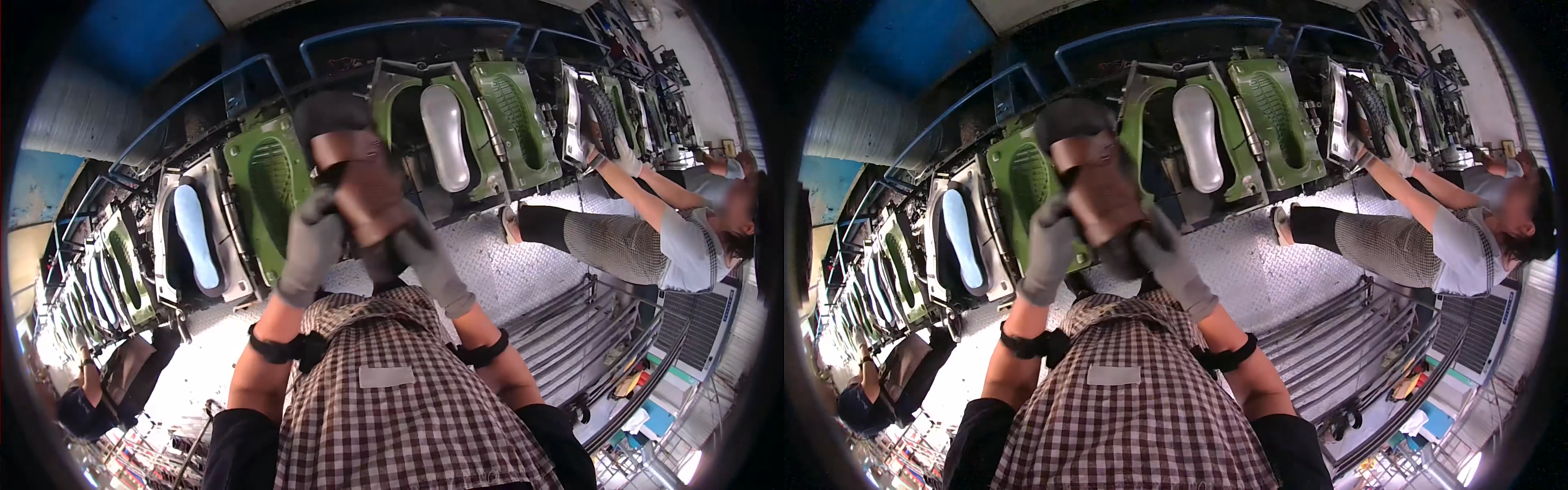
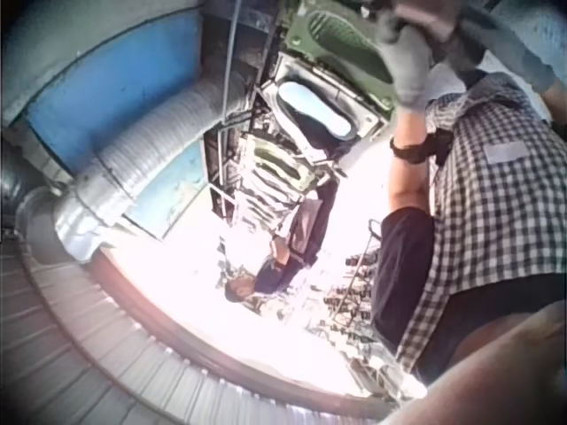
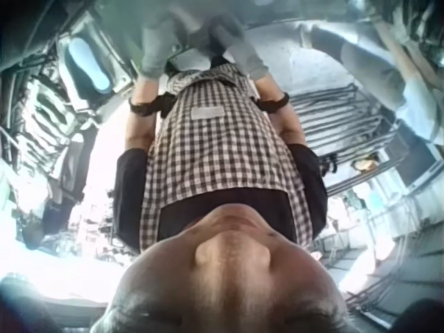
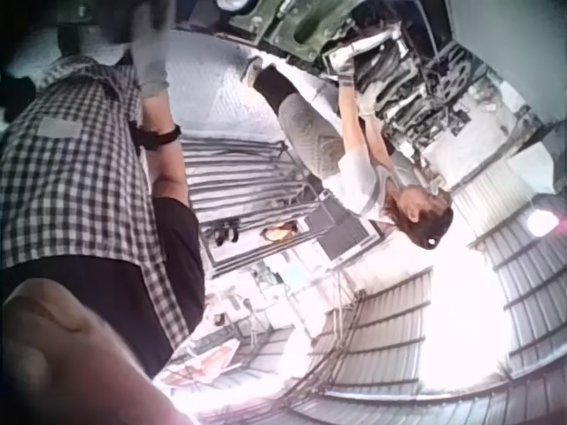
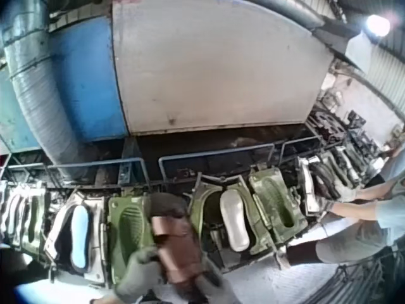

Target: Operating a sole-attaching or molding machine to manufacture sandals in a factory setting.

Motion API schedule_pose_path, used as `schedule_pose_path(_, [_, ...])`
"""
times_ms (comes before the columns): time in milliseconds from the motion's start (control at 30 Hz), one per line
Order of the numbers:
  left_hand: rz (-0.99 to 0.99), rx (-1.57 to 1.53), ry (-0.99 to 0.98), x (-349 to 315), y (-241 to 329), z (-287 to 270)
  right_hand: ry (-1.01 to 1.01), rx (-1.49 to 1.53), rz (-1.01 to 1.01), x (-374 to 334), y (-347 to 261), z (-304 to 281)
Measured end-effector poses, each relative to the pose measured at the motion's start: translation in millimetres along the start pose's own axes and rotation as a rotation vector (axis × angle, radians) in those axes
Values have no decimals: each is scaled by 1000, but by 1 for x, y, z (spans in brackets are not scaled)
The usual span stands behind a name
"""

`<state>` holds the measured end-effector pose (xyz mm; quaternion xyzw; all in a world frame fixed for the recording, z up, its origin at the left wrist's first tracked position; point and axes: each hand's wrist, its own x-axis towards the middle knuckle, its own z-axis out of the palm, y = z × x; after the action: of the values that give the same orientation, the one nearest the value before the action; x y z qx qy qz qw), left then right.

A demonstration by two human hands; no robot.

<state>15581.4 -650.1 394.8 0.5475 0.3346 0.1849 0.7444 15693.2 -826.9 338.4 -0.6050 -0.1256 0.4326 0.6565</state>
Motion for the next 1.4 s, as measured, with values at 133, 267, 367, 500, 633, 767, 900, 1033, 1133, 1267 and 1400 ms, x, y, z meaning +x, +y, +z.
schedule_pose_path(133, [275,-24,90,73,-41,114,348,-264,-227,42,-34,-115])
schedule_pose_path(267, [-27,240,358,184,-122,159,411,64,-133,87,-59,-182])
schedule_pose_path(367, [-329,-280,18,204,-121,171,424,-36,-211,96,-92,-190])
schedule_pose_path(500, [-213,-183,146,185,-129,173,374,-422,-438,144,-126,-176])
schedule_pose_path(633, [-66,-171,131,146,-149,185,375,-1102,-977,199,-105,-167])
schedule_pose_path(767, [176,-142,216,133,-177,163,-485,-1348,-603,169,-100,-112])
schedule_pose_path(900, [-266,429,-297,74,-130,190,-476,-1280,-572,167,-83,-127])
schedule_pose_path(1033, [-339,64,-65,58,-209,171,-453,-1221,-567,104,-37,-142])
schedule_pose_path(1133, [-254,23,-36,58,-212,167,-616,-1101,-310,108,-62,-153])
schedule_pose_path(1267, [-406,-371,311,74,-129,174,-294,-1008,-334,149,-66,-160])
schedule_pose_path(1400, [-217,-483,318,136,-120,170,-206,-1154,-205,183,-40,-169])
